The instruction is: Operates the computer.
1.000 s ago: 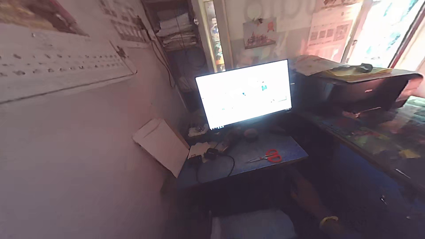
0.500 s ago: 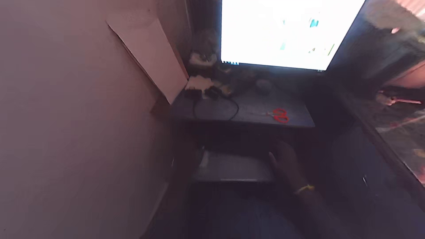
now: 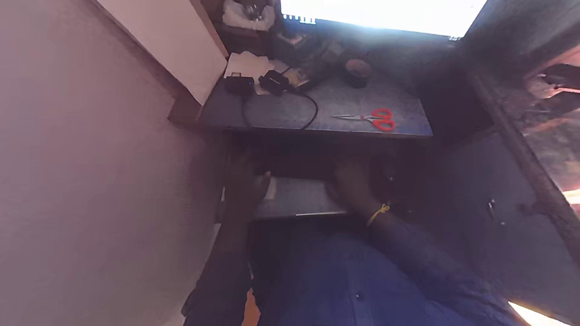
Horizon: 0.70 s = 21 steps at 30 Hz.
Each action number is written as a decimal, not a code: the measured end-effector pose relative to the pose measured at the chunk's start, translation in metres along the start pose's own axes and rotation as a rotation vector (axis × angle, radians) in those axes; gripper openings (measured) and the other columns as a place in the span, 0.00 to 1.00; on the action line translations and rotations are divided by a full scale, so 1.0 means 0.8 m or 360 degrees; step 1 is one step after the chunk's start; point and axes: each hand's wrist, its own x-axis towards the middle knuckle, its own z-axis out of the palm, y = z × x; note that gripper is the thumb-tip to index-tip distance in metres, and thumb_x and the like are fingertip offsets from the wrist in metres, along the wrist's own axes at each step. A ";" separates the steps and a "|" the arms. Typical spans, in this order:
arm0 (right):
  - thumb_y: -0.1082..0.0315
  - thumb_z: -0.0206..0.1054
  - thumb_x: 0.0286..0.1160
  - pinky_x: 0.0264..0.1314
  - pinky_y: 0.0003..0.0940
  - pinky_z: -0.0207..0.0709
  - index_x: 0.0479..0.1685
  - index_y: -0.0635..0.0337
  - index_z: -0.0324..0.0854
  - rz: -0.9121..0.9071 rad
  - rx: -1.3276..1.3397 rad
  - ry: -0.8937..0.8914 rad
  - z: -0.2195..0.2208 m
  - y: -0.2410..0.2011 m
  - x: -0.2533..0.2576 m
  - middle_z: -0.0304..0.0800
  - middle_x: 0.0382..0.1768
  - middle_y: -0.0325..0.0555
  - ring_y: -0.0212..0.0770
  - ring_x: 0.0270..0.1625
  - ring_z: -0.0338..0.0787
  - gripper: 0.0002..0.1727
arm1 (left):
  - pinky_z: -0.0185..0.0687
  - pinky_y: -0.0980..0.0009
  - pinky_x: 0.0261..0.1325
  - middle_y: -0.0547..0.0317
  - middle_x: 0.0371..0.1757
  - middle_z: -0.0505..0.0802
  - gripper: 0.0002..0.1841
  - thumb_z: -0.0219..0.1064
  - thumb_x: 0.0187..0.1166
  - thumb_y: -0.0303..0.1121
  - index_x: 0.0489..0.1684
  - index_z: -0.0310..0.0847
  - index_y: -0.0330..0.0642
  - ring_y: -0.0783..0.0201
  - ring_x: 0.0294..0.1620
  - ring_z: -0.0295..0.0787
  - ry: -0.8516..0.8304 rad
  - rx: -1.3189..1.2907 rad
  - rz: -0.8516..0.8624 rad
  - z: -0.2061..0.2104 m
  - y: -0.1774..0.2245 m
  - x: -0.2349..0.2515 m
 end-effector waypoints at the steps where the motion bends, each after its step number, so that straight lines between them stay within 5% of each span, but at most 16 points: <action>1: 0.40 0.62 0.76 0.92 0.62 0.51 0.62 0.53 0.85 -0.0008 -0.0011 0.0012 0.000 0.001 0.000 0.74 0.84 0.44 0.52 0.91 0.64 0.28 | 0.62 0.40 0.85 0.44 0.86 0.74 0.31 0.61 0.78 0.56 0.65 0.84 0.36 0.41 0.87 0.66 0.0005 0.0008 0.0014 0.002 -0.001 0.001; 5: 0.40 0.60 0.77 0.89 0.63 0.56 0.56 0.52 0.87 -0.0070 -0.0061 0.0097 0.000 0.007 0.005 0.81 0.78 0.48 0.56 0.87 0.69 0.27 | 0.57 0.38 0.88 0.44 0.87 0.73 0.31 0.64 0.77 0.54 0.68 0.83 0.38 0.41 0.90 0.61 -0.0021 0.0007 -0.0027 -0.002 0.007 0.007; 8: 0.39 0.62 0.75 0.86 0.66 0.59 0.65 0.54 0.85 -0.0026 -0.0032 0.0002 -0.013 -0.005 0.012 0.81 0.76 0.52 0.58 0.84 0.73 0.31 | 0.70 0.33 0.76 0.32 0.72 0.84 0.30 0.71 0.73 0.50 0.65 0.83 0.33 0.34 0.77 0.77 -0.0082 0.0005 -0.0124 -0.024 0.022 0.007; 10: 0.39 0.63 0.76 0.85 0.64 0.64 0.68 0.57 0.84 -0.0034 -0.0009 0.0148 -0.028 -0.003 0.014 0.82 0.76 0.56 0.60 0.82 0.76 0.34 | 0.62 0.34 0.83 0.31 0.79 0.78 0.31 0.67 0.78 0.49 0.73 0.79 0.33 0.32 0.84 0.69 -0.0064 -0.0007 -0.0046 -0.029 0.025 0.004; 12: 0.38 0.62 0.76 0.84 0.59 0.67 0.60 0.56 0.88 -0.0079 0.0031 0.0496 -0.036 0.012 0.011 0.89 0.68 0.51 0.55 0.79 0.80 0.31 | 0.56 0.36 0.87 0.32 0.84 0.74 0.29 0.61 0.81 0.47 0.73 0.80 0.34 0.32 0.88 0.63 0.0078 -0.0011 0.0016 -0.028 0.026 0.004; 15: 0.40 0.60 0.77 0.87 0.58 0.61 0.58 0.54 0.88 0.0180 0.0041 0.0550 -0.048 0.042 0.000 0.90 0.66 0.47 0.53 0.79 0.79 0.29 | 0.61 0.38 0.85 0.32 0.79 0.79 0.32 0.62 0.75 0.49 0.69 0.82 0.32 0.33 0.84 0.69 0.0221 -0.0021 -0.0067 -0.020 0.022 0.002; 21: 0.38 0.56 0.79 0.87 0.61 0.60 0.76 0.57 0.79 0.0744 -0.0076 0.0325 -0.048 0.137 -0.037 0.79 0.78 0.57 0.59 0.83 0.74 0.37 | 0.65 0.41 0.84 0.39 0.80 0.80 0.31 0.65 0.74 0.53 0.68 0.84 0.37 0.38 0.84 0.71 0.0155 0.0125 -0.0005 -0.003 0.015 0.007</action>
